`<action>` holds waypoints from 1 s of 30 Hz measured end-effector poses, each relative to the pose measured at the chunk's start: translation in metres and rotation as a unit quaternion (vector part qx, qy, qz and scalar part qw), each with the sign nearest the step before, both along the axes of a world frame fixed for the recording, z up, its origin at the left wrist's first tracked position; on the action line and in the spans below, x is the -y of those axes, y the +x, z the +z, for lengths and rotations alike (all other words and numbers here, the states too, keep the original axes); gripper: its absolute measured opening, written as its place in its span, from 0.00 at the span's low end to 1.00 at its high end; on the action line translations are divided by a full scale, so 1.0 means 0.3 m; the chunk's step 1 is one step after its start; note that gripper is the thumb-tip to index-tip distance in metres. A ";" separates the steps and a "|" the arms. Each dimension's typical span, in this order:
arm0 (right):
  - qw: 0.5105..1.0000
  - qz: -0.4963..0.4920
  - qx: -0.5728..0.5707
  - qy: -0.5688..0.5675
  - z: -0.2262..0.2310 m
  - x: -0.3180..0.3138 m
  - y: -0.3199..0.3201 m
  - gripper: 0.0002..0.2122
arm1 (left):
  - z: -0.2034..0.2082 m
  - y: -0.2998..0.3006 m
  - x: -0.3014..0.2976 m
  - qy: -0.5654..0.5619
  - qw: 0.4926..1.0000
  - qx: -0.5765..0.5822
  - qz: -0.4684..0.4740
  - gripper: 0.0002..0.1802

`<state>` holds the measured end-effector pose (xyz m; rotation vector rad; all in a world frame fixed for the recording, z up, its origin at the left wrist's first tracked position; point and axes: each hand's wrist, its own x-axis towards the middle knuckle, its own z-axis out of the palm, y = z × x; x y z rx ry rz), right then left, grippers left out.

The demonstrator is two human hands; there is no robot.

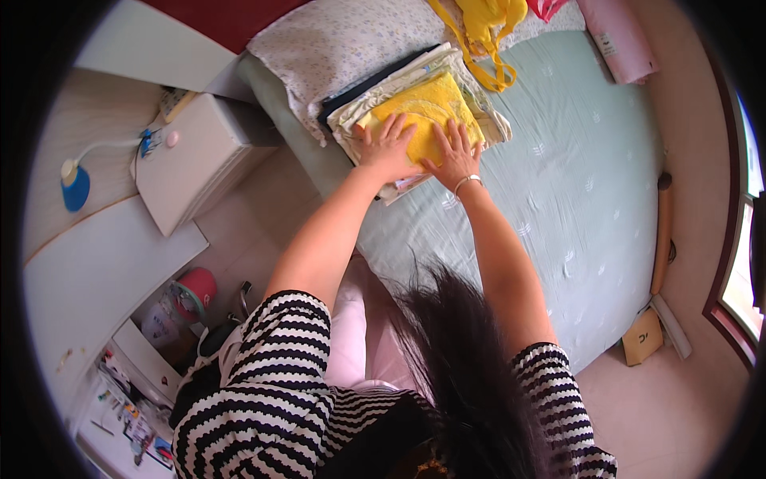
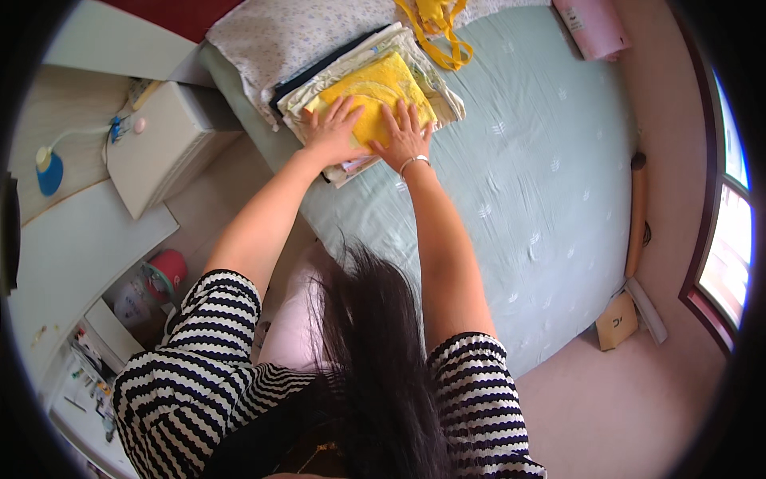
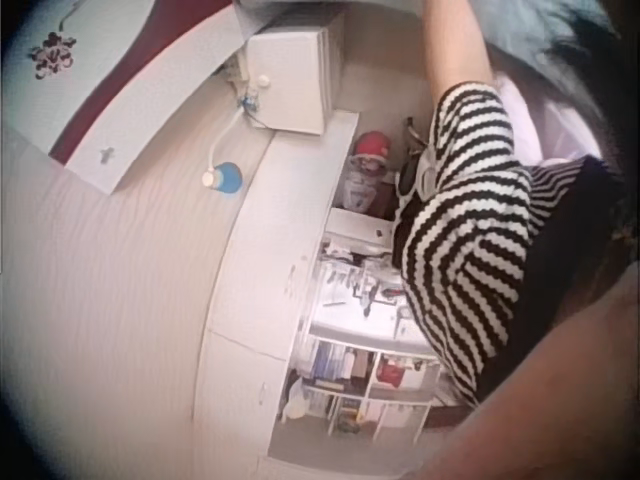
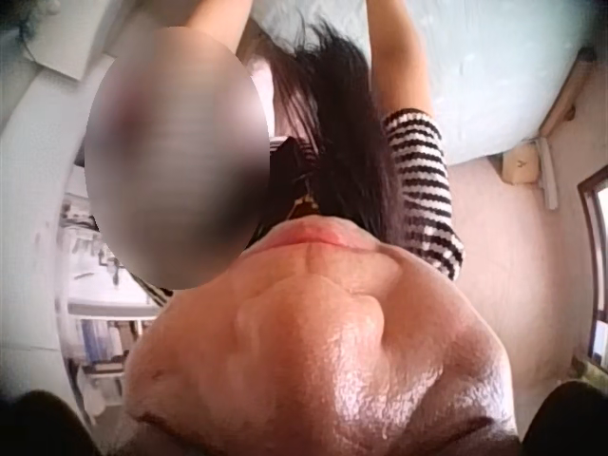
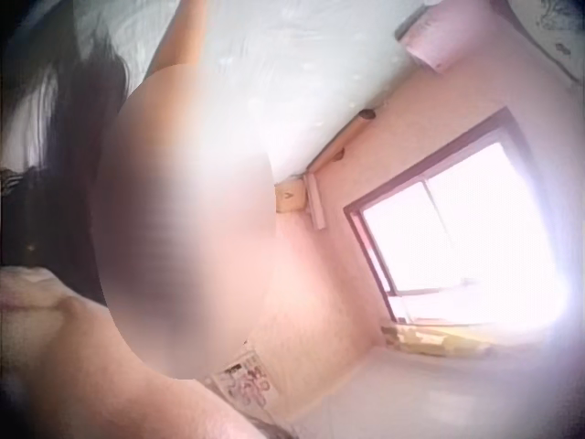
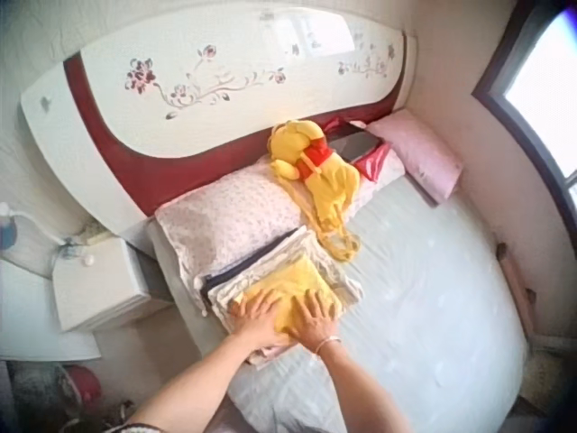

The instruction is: The person opens a desk drawer and places various items inside, including documents, a calculator, a small cloth bag, a container of colored pencils, and several packaged items, before closing the drawer partially.

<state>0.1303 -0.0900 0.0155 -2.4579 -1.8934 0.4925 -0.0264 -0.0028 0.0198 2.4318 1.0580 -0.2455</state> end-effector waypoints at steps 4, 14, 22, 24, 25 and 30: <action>0.986 -0.083 -0.068 -0.129 0.130 0.158 -0.080 0.39 | 0.179 -0.170 0.215 -0.074 0.994 -0.006 0.079 0.54; 0.896 0.031 -0.441 0.041 0.458 0.602 -0.306 0.34 | 0.714 -0.732 0.943 -0.034 0.960 0.185 0.206 0.43; 0.285 0.408 -0.856 -0.139 1.413 1.008 -0.549 0.34 | 1.240 -0.992 1.481 -0.036 0.876 0.342 0.339 0.35; 0.186 0.532 -0.813 -0.148 1.538 1.077 -0.580 0.36 | 1.329 -1.015 1.585 -0.068 0.860 0.380 0.333 0.35; 0.177 0.562 -0.793 -0.156 1.560 1.104 -0.593 0.33 | 1.393 -1.025 1.624 -0.138 0.822 0.429 0.347 0.34; 0.294 0.648 -0.673 -0.202 1.726 1.195 -0.823 0.22 | 1.555 -1.082 1.844 -0.198 0.800 0.462 0.328 0.33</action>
